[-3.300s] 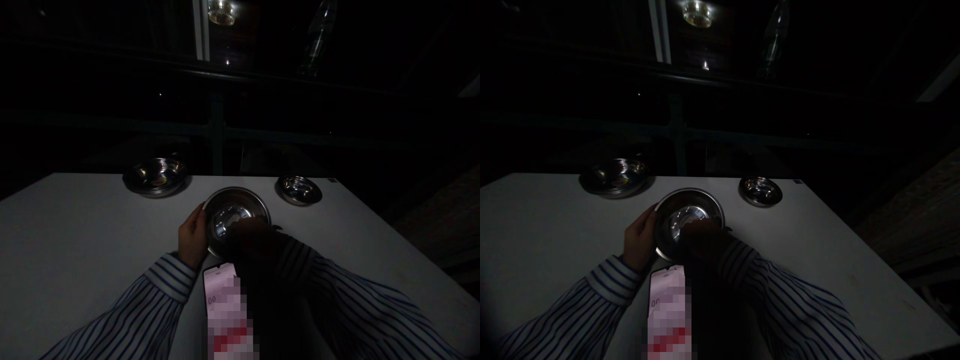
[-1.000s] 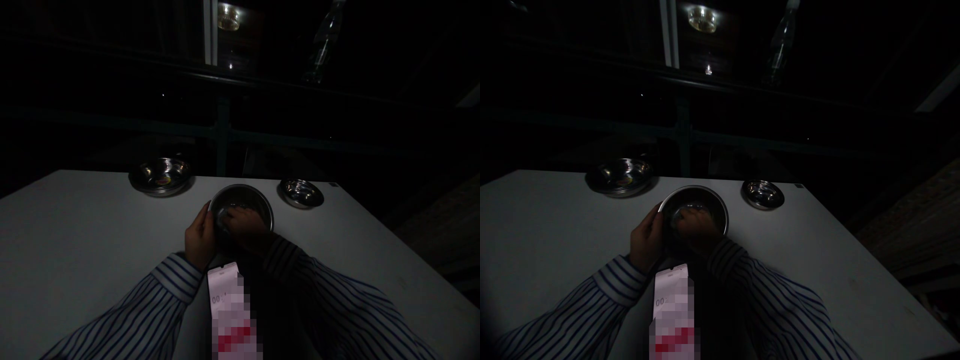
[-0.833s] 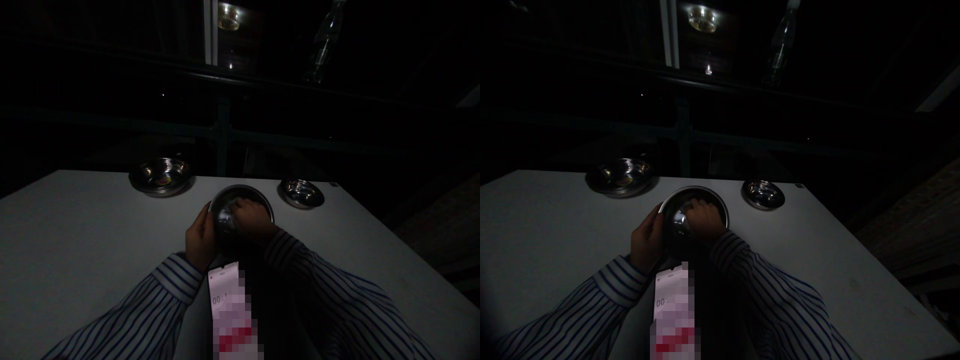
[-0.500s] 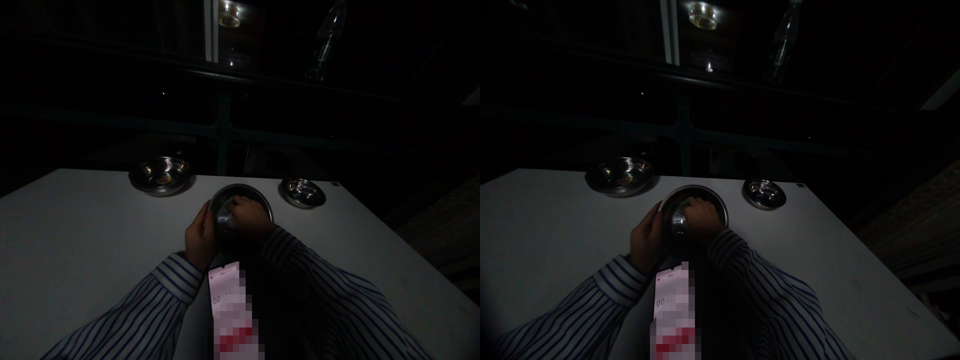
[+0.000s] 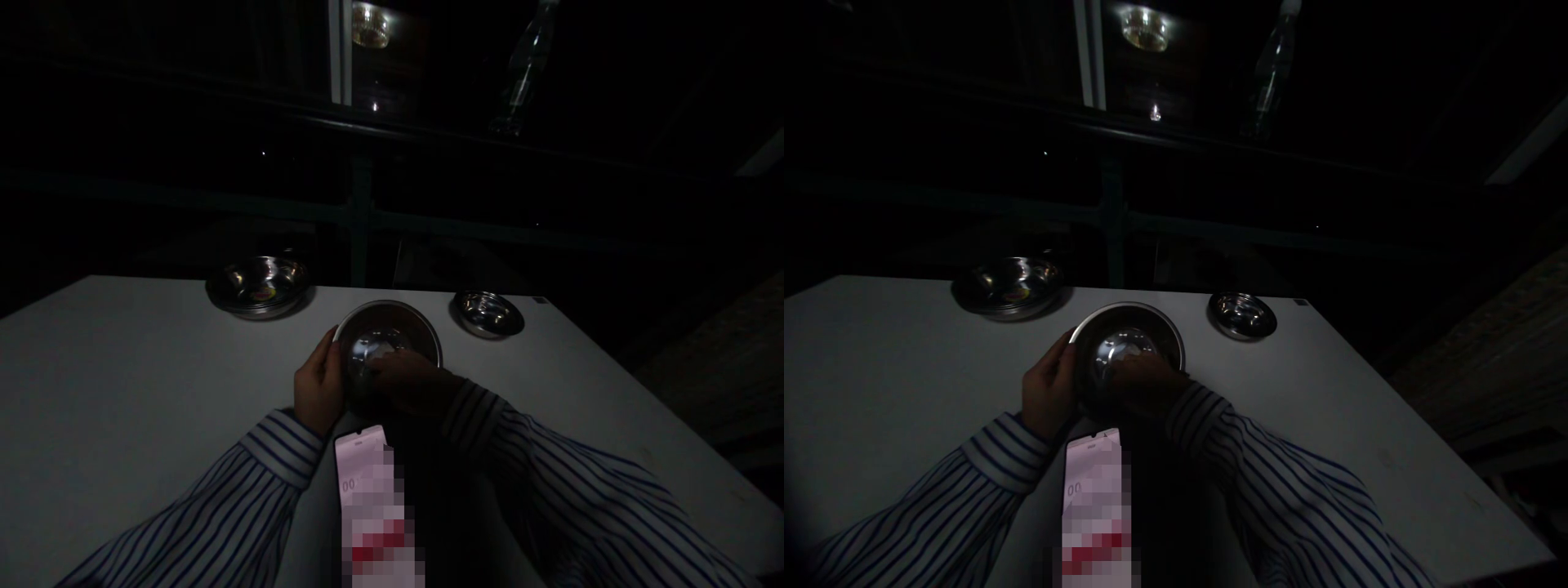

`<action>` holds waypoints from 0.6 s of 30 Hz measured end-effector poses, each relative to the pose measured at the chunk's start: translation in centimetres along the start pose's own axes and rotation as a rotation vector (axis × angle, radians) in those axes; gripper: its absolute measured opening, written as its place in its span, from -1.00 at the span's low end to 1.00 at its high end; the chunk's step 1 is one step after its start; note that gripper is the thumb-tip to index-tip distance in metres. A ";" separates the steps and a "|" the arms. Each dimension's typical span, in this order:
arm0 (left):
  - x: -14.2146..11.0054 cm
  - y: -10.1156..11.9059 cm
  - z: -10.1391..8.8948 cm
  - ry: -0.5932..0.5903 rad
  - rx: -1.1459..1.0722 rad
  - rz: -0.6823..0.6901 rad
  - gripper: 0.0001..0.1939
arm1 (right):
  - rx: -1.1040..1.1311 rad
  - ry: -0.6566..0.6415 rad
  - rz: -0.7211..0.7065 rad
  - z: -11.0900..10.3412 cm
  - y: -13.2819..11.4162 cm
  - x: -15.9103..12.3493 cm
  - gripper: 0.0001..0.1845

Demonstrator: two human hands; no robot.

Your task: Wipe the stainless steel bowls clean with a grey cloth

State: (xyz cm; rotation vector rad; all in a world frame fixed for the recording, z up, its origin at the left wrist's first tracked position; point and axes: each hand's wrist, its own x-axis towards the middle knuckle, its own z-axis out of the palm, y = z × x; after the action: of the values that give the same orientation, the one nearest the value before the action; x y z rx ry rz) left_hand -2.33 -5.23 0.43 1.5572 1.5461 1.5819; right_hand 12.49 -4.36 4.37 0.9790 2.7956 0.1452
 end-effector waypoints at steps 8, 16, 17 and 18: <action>0.3 0.1 0.0 -0.004 -0.060 -0.014 -0.59 | 0.003 -0.015 0.018 0.8 0.6 -0.7 -0.78; 0.4 0.0 -0.1 0.007 -0.048 -0.005 -0.57 | 0.052 0.127 0.076 0.4 -1.5 1.6 -0.77; 0.4 -0.1 -0.1 0.015 -0.040 -0.005 -0.57 | 0.057 0.130 0.078 0.5 -1.6 1.7 -0.78; 0.4 -0.1 -0.2 0.018 -0.039 -0.006 -0.57 | 0.061 0.128 0.073 0.6 -1.6 1.6 -0.78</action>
State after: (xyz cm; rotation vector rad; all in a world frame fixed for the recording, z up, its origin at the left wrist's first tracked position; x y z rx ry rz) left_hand -2.62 -4.93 0.53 1.5202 1.5188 1.6169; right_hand 10.43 -4.56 3.35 1.1250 2.8959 0.1379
